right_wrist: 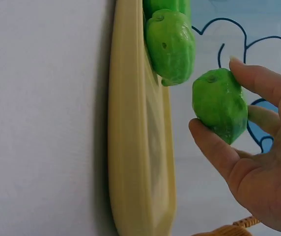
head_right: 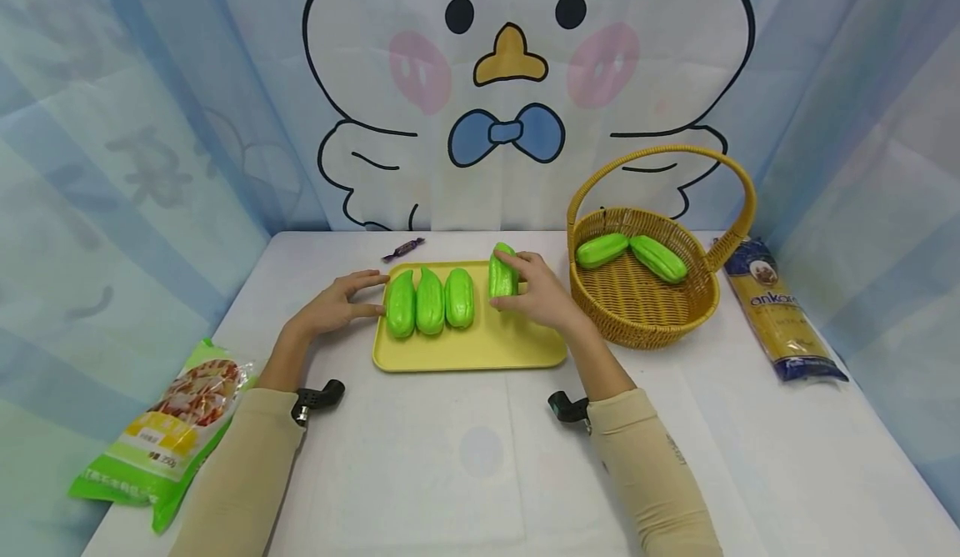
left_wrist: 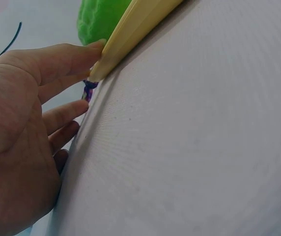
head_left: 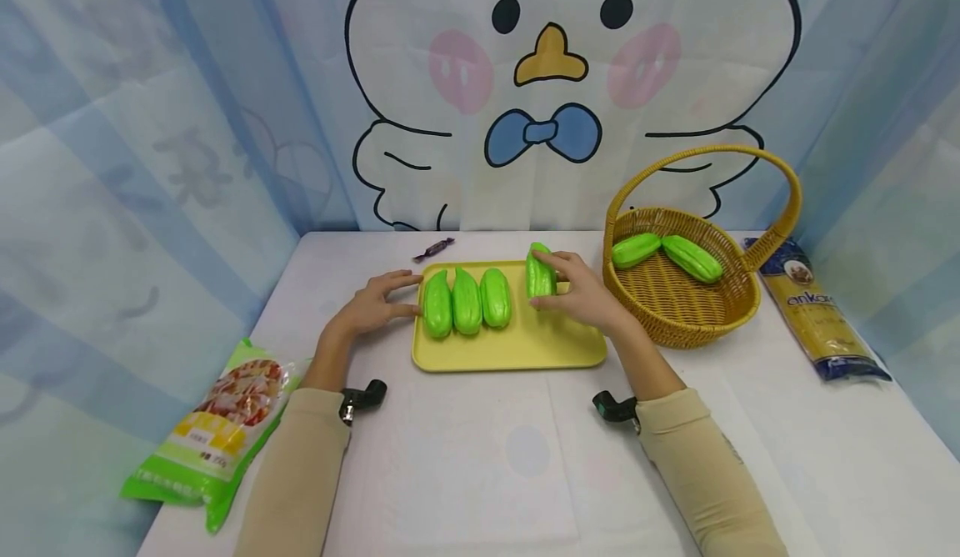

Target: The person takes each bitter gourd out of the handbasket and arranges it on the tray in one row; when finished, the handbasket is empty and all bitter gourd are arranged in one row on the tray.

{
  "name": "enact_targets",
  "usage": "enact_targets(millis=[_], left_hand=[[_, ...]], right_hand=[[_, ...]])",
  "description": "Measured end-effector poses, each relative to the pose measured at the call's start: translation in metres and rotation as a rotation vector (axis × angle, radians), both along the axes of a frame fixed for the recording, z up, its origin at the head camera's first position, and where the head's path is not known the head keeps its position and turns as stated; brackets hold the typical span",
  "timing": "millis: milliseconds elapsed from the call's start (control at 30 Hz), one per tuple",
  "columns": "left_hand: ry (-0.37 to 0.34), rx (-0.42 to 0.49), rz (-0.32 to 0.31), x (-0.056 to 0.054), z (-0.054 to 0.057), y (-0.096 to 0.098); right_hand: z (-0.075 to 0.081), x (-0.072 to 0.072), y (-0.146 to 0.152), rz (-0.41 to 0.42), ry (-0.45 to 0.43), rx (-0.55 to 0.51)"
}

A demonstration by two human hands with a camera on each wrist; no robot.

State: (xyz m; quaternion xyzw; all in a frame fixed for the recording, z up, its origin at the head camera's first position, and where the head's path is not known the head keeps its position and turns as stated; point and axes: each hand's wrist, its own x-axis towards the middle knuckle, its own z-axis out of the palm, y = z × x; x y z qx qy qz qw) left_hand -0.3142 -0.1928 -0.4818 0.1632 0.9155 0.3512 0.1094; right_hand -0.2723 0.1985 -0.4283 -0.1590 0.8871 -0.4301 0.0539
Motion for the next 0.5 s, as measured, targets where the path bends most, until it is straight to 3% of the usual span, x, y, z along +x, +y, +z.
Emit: enact_targets(millis=[300,500], left_hand=[[0.011,0.056,-0.025,-0.002,-0.002,-0.001],[0.012,0.047,-0.018,-0.002,-0.002,0.000]], right_hand=[[-0.010,-0.001,-0.004,0.064,-0.060,-0.010],[-0.013,0.000,-0.006,0.082,-0.101,0.007]])
